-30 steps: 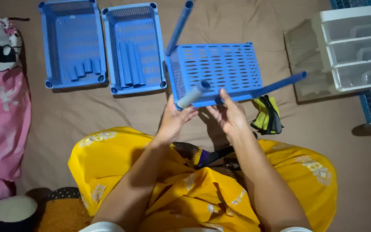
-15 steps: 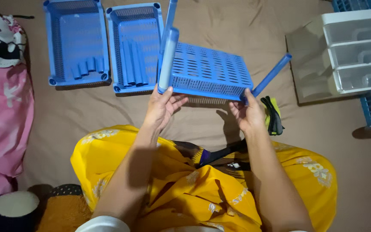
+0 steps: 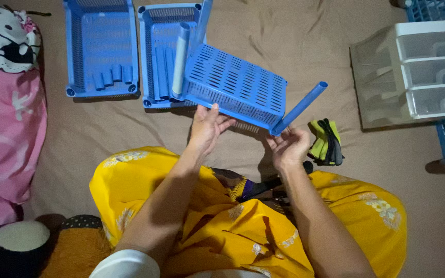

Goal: The person assembles a blue plastic stool by inserting cylindrical legs into a perforated seat base. They wipe each leg with a cloth before insertion and repeat the process for multiple legs, then wipe the seat base.

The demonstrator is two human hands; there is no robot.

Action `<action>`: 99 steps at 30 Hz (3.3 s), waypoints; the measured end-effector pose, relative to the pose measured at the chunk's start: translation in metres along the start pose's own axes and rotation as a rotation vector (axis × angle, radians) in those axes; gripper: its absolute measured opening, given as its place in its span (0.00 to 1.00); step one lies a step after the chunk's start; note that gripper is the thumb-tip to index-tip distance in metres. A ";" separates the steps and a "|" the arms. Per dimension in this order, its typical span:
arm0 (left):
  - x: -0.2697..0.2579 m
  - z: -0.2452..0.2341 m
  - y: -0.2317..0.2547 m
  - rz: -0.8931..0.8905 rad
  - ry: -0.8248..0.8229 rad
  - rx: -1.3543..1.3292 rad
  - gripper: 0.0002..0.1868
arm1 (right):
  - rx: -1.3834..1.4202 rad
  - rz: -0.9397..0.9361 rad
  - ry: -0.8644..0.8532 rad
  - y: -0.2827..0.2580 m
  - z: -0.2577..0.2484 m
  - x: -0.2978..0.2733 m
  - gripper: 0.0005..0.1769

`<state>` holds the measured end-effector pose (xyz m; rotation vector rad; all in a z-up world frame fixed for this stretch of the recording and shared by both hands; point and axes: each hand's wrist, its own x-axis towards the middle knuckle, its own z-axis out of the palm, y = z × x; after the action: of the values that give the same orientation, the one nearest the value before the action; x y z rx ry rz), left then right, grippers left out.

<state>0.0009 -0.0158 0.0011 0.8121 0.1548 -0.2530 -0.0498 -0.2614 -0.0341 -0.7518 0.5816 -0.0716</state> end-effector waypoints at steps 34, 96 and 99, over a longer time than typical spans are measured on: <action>-0.014 0.010 0.002 0.030 -0.190 0.424 0.53 | -0.183 0.275 0.142 -0.044 0.037 -0.004 0.35; 0.061 -0.065 0.115 -0.027 0.636 1.782 0.23 | -1.204 -0.515 -0.284 0.075 0.111 -0.027 0.06; 0.071 -0.076 0.097 0.006 0.613 1.856 0.21 | -1.271 -0.380 -0.319 0.081 0.136 -0.039 0.11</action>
<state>0.0933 0.0925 0.0001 2.7338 0.5109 -0.0646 -0.0231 -0.1067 0.0096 -2.0613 0.1037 0.0843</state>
